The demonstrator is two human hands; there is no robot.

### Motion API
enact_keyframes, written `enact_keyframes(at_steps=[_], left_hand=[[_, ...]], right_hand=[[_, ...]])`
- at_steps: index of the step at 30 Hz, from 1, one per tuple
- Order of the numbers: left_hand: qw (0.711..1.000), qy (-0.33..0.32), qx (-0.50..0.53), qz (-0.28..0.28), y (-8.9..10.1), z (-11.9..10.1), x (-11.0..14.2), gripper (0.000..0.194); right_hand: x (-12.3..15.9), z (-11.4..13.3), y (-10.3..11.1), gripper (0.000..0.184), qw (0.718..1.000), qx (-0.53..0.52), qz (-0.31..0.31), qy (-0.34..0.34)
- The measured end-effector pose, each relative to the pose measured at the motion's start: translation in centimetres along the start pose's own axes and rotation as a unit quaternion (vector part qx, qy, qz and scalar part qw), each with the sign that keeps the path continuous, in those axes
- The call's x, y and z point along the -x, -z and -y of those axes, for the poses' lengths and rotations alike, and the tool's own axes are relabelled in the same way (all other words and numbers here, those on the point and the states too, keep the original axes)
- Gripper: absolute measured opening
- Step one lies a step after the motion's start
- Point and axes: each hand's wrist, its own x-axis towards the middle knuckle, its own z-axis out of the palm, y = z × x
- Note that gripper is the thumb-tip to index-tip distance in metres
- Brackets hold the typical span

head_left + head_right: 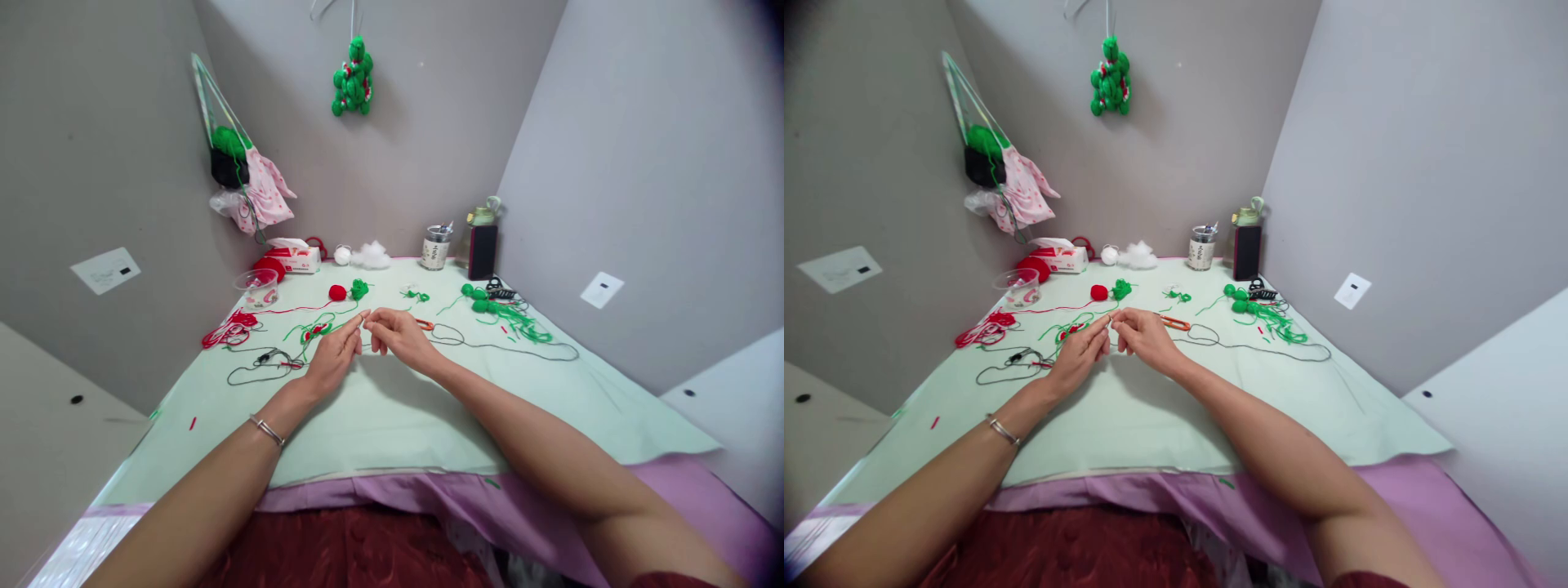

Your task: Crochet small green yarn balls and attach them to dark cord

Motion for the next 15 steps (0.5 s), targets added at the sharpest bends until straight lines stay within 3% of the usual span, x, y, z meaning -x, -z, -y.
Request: enact_keyframes(at_steps=[15], left_hand=[[1.0, -0.002, -0.015, 0.002, -0.16, 0.1, 0.11, 0.05]], right_hand=[[-0.24, -0.18, 0.14, 0.017, 1.0, -0.008, 0.015, -0.026]])
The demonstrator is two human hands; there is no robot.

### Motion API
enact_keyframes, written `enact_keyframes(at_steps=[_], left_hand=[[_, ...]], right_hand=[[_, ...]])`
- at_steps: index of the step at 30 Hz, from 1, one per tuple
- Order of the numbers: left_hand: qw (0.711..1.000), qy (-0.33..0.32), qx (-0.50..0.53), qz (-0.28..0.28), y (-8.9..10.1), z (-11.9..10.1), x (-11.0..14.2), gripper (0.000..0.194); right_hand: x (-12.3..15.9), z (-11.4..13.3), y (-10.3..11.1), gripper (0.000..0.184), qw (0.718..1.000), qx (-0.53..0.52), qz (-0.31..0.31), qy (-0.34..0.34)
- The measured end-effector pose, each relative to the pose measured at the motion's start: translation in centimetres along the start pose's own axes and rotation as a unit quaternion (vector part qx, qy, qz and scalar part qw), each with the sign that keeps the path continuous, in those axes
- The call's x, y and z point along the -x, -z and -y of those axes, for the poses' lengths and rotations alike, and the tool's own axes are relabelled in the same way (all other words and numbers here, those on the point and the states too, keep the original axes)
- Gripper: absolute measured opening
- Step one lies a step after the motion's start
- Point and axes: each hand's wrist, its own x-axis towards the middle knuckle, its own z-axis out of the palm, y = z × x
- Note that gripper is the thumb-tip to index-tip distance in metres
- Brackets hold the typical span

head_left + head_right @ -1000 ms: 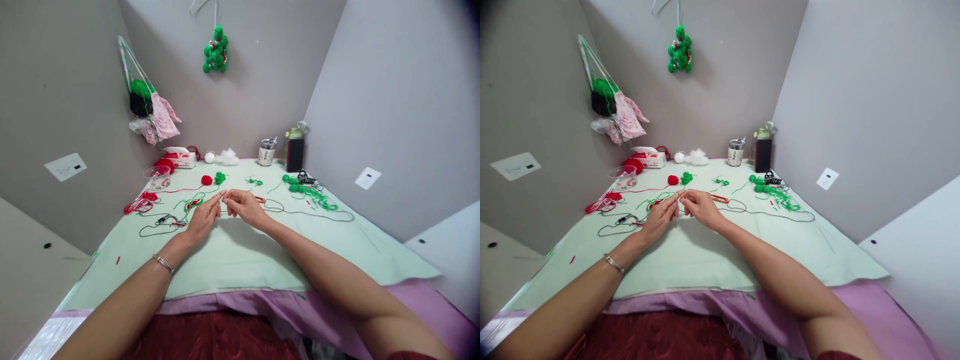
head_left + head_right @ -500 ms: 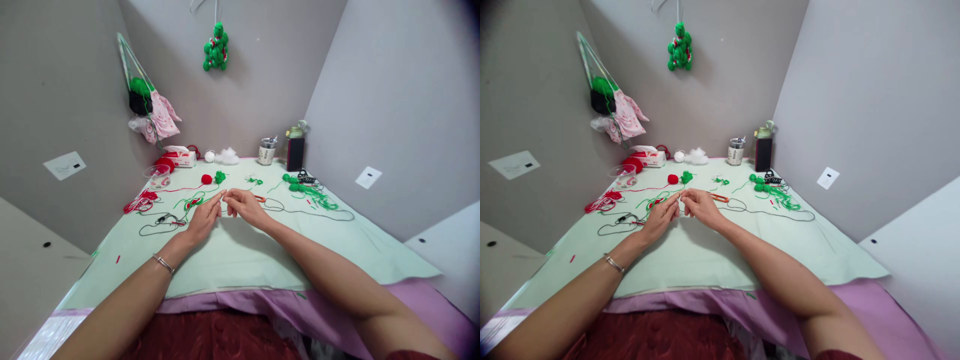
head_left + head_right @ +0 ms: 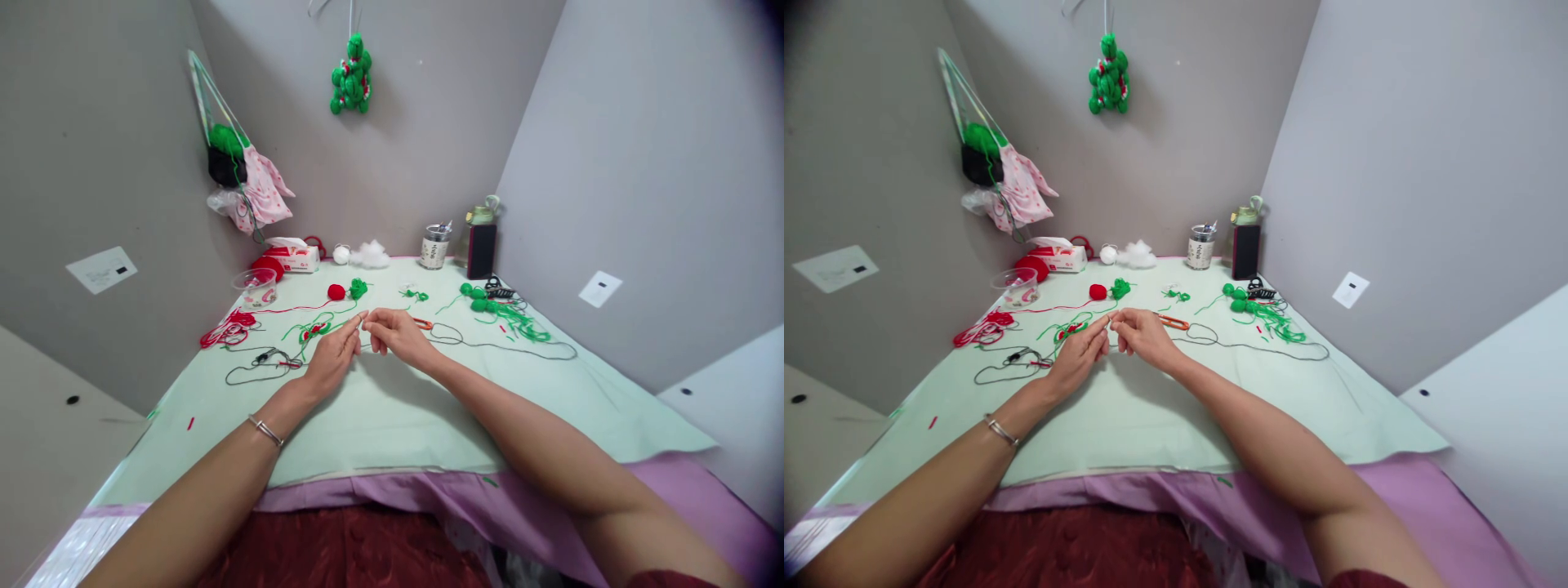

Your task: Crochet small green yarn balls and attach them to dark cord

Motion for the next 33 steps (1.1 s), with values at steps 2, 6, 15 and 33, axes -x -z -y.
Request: enact_keyframes(at_steps=[2, 6, 15, 33], left_hand=[[1.0, 0.001, 0.0, 0.006, 0.0, 0.0, 0.0, 0.05], [1.0, 0.01, 0.005, 0.011, -0.2, -0.3, 0.1, 0.05], [1.0, 0.009, 0.015, -0.001, -0.6, -0.1, 0.0, 0.047], [1.0, 0.006, 0.022, 0.009, -0.7, 0.6, -0.2, 0.04]], right_hand=[[-0.1, -0.2, 0.0, 0.018, 1.0, 0.01, -0.001, 0.006], [-0.4, -0.5, 0.3, 0.02, 1.0, 0.026, 0.008, 0.009], [-0.6, -0.8, 0.5, 0.022, 1.0, 0.017, 0.016, 0.015], [-0.9, -1.0, 0.7, 0.024, 1.0, 0.001, 0.015, 0.013]])
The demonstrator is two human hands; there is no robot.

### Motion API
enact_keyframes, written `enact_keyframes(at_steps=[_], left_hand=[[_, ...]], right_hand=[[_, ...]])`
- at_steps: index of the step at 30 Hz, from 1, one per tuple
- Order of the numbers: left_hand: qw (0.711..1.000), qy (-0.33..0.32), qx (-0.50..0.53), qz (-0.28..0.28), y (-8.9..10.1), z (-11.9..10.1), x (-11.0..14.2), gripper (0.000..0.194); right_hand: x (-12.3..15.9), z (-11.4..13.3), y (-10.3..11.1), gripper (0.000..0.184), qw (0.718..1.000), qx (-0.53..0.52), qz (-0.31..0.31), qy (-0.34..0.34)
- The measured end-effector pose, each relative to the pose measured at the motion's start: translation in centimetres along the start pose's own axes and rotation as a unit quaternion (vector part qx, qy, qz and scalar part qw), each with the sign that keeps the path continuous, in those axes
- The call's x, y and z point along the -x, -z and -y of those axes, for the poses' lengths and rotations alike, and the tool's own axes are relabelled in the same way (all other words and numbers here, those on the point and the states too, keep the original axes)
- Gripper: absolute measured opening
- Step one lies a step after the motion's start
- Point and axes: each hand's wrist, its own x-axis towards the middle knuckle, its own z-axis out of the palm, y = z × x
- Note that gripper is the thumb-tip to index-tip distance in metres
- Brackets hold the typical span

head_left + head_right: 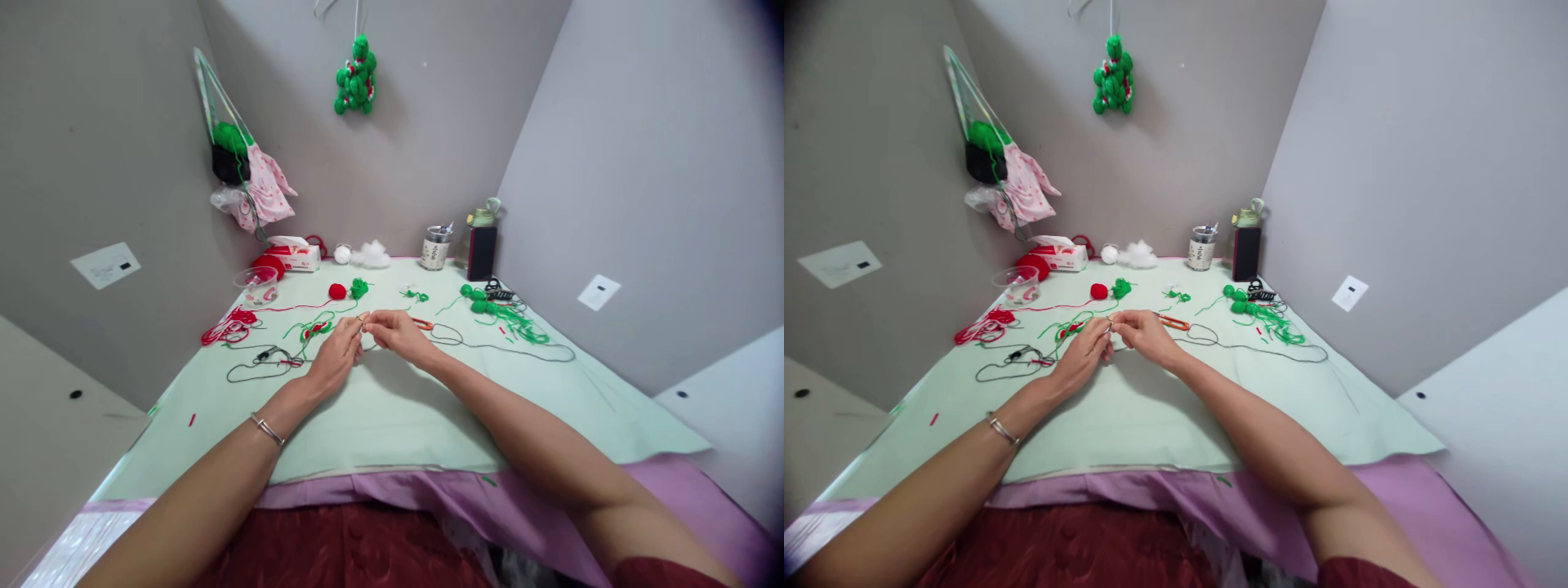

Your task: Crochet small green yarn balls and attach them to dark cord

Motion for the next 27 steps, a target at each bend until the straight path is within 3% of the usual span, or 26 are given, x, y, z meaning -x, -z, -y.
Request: enact_keyframes(at_steps=[4, 13, 17, 21, 27], left_hand=[[1.0, -0.002, 0.01, -0.004, 0.1, 0.3, 0.0, 0.042], [1.0, -0.006, 0.012, 0.006, 0.4, 0.5, -0.2, 0.039], [0.999, -0.006, 0.028, -0.019, 0.8, 0.0, -0.5, 0.036], [0.989, 0.056, 0.122, -0.066, 1.2, -0.3, -0.9, 0.034], [0.957, 0.137, 0.246, -0.076, 1.9, -1.2, -1.0, 0.035]], right_hand=[[0.0, 0.1, 0.1, 0.024, 1.0, 0.0, -0.022, -0.009], [0.0, 0.0, -0.1, 0.024, 0.999, -0.037, 0.009, -0.016], [0.2, 0.2, -0.2, 0.025, 1.0, -0.012, -0.009, 0.002], [0.4, 0.4, -0.3, 0.025, 0.998, 0.046, -0.034, 0.026], [0.7, 0.4, -0.7, 0.021, 0.99, 0.127, -0.056, 0.036]])
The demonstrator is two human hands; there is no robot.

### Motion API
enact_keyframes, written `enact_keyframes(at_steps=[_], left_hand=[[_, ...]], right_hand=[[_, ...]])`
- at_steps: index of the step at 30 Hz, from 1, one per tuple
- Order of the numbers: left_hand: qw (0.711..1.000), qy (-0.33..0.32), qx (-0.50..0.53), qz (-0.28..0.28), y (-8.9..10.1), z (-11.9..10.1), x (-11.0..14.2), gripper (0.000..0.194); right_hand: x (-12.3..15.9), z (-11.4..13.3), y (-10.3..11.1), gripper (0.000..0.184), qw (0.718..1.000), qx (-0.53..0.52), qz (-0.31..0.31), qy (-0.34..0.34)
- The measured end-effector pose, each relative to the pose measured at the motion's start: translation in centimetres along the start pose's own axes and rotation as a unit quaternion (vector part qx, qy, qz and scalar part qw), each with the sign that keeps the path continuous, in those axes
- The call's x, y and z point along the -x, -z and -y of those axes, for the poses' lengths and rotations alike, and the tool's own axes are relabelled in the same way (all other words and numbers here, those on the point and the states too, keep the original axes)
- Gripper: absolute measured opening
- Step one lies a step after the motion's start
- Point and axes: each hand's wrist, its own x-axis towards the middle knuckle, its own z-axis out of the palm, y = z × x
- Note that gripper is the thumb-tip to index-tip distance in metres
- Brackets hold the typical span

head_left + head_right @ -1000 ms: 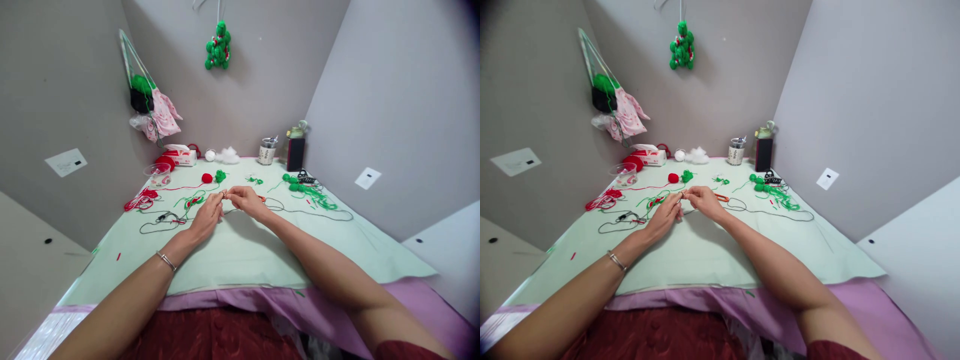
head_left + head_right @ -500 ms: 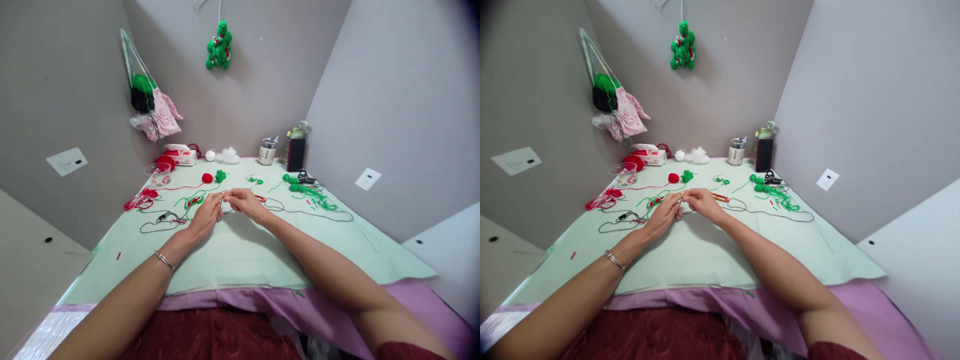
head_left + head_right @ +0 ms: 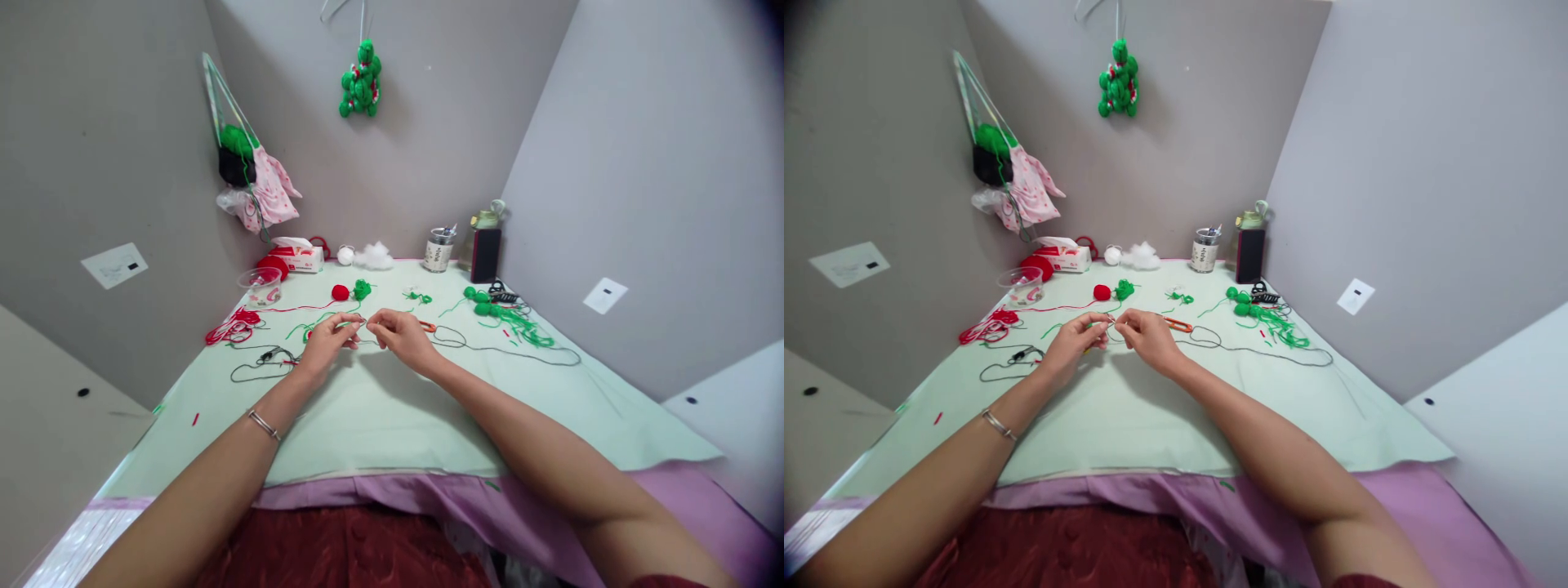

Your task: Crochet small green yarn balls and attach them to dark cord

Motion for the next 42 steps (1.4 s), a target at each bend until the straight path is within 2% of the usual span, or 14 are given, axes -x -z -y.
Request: enact_keyframes(at_steps=[16, 19, 22, 25, 30, 37, 42], left_hand=[[0.997, 0.046, 0.059, -0.013, 0.1, 0.0, -0.2, 0.034], [0.995, 0.071, 0.068, 0.003, 0.3, -0.2, -0.1, 0.034], [0.993, 0.092, 0.077, 0.015, 0.5, -0.3, -0.2, 0.034], [0.991, 0.104, 0.089, 0.012, 0.7, -0.4, -0.3, 0.034], [0.986, 0.102, 0.129, -0.002, 0.7, -0.4, -0.4, 0.03], [0.976, 0.094, 0.197, -0.006, 1.0, -0.3, -0.7, 0.024], [0.963, 0.072, 0.256, -0.052, 2.4, -0.7, -1.5, 0.016]], right_hand=[[0.5, 0.4, -0.4, 0.015, 0.994, 0.107, -0.015, 0.03], [0.6, 0.5, -0.6, 0.016, 0.974, 0.216, -0.03, 0.062], [0.7, 0.3, -0.7, 0.023, 0.935, 0.339, -0.041, 0.092], [0.5, -0.1, -0.4, 0.024, 0.919, 0.383, -0.054, 0.08], [0.2, -0.3, 0.3, 0.02, 0.936, 0.344, -0.074, 0.03], [0.1, -0.3, 0.7, 0.017, 0.962, 0.262, -0.073, 0.004], [-0.7, -1.3, 1.6, 0.017, 0.975, 0.21, -0.066, -0.037]])
